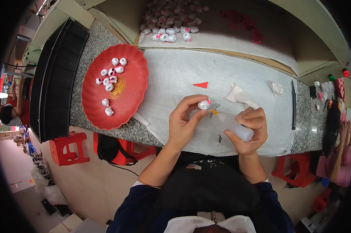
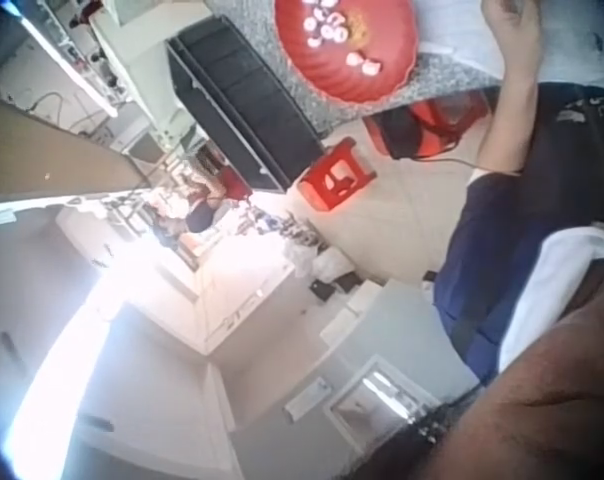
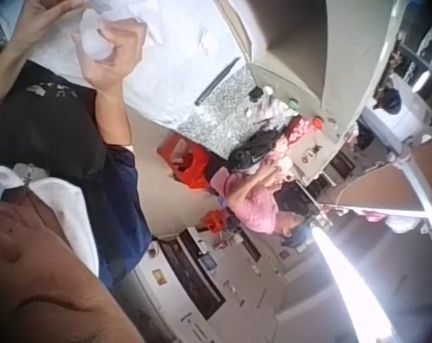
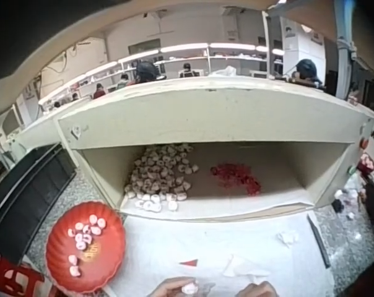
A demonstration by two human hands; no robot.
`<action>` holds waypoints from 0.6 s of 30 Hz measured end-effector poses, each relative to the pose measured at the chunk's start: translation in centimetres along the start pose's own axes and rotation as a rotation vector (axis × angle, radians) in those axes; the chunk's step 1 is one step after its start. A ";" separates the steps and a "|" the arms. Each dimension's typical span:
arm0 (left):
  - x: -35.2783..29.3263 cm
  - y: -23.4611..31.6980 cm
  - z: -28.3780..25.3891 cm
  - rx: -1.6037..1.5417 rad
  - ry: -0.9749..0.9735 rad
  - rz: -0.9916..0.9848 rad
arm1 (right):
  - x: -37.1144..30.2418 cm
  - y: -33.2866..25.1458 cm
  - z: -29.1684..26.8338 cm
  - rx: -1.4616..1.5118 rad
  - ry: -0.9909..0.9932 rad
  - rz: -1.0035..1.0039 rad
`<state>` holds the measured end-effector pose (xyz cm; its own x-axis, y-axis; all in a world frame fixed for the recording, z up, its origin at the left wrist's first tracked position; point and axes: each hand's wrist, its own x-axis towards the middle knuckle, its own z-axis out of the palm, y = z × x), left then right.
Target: Assembling small toy character heads by applying glue and attaching components.
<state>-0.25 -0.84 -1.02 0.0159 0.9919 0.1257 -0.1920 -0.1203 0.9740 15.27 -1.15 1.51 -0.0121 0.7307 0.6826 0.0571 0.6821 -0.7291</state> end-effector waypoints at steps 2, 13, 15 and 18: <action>0.2 0.2 0.3 0.012 -0.008 0.027 | 0.1 -0.2 -0.6 0.006 0.013 0.029; 0.2 1.0 -0.2 -0.193 0.060 -0.017 | 10.1 5.2 -6.7 -0.115 -0.197 0.592; 0.1 1.3 -0.2 -0.196 0.058 -0.043 | 12.2 10.2 -6.8 -0.485 -0.212 0.433; -0.1 1.4 -0.3 -0.166 0.080 -0.056 | 15.6 13.7 -4.3 -0.827 -0.295 0.046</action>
<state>-0.76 -1.06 0.25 -0.0455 0.9977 0.0504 -0.3523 -0.0632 0.9338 20.17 19.45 2.44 -0.2423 0.8131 0.5293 0.7678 0.4942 -0.4076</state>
